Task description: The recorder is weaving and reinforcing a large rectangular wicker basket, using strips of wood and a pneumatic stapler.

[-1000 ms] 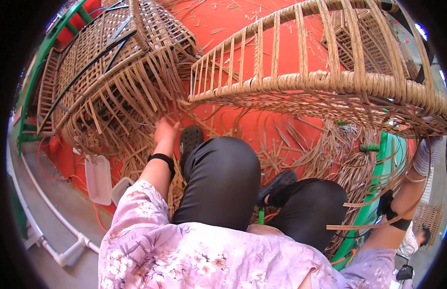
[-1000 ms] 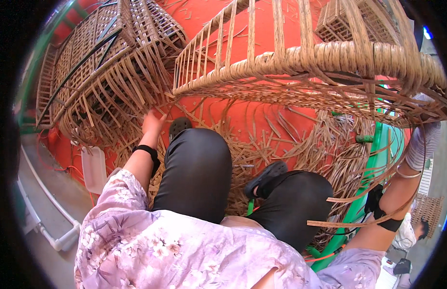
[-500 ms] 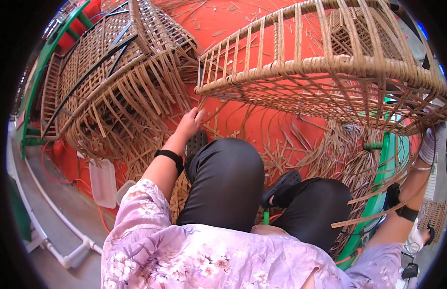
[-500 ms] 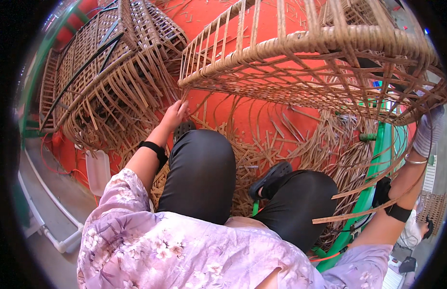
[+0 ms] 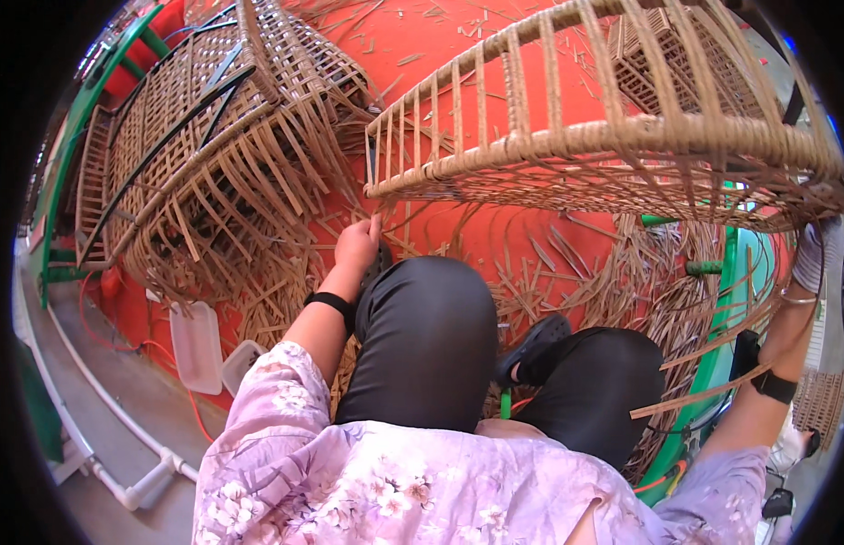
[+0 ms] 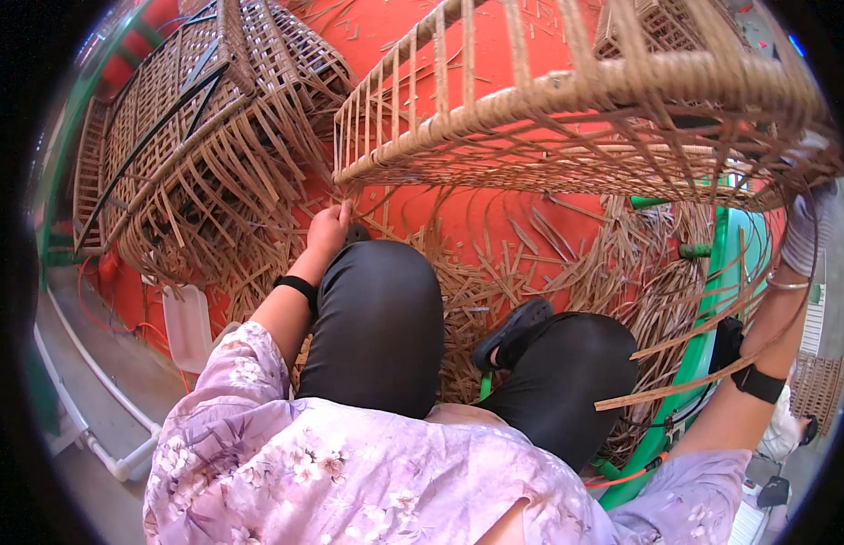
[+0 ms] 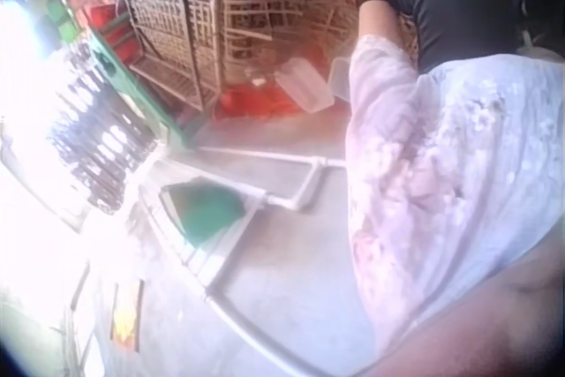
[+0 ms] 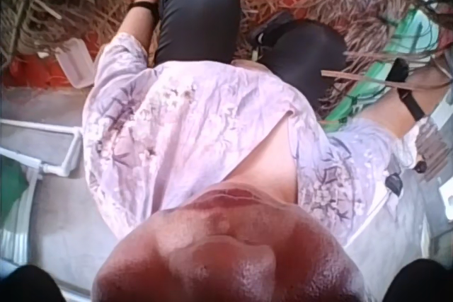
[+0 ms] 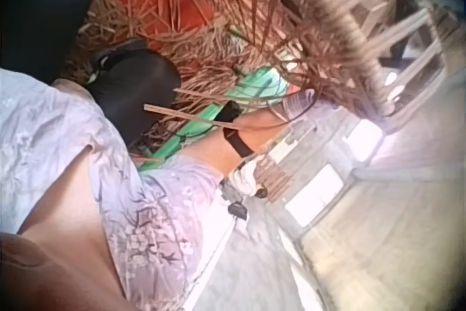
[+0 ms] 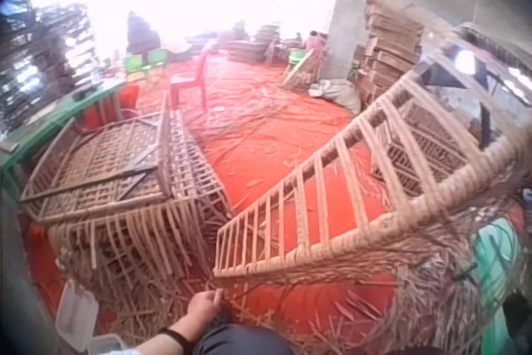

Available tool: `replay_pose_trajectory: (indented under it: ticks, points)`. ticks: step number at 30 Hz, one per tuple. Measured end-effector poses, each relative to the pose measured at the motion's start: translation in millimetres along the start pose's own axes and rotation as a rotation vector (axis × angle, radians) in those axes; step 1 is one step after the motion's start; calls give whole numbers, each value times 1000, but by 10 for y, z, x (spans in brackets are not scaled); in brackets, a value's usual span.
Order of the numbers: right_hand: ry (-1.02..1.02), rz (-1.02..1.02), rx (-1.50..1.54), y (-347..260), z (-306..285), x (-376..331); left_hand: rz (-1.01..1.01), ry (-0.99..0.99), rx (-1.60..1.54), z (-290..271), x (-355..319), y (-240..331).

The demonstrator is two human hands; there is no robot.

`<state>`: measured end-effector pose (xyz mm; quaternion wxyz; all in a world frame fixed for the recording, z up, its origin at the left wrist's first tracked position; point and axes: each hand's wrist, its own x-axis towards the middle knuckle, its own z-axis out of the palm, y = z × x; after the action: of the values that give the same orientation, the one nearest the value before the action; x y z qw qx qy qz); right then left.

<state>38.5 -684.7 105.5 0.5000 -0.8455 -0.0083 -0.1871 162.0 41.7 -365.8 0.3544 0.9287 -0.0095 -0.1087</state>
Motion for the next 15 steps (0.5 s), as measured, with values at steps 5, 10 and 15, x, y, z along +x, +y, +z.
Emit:
replay_pose_trajectory:
  ticks: [5,10,15]
  points:
    - [26,-43,-33,-150,418,-67,-49,-84,-103,12,69,-183]
    - [104,-132,-71,-254,993,-87,-34,-151,-111,136,21,-292]
    - [141,-154,-37,-157,790,-155,-68,-336,-172,144,110,-271]
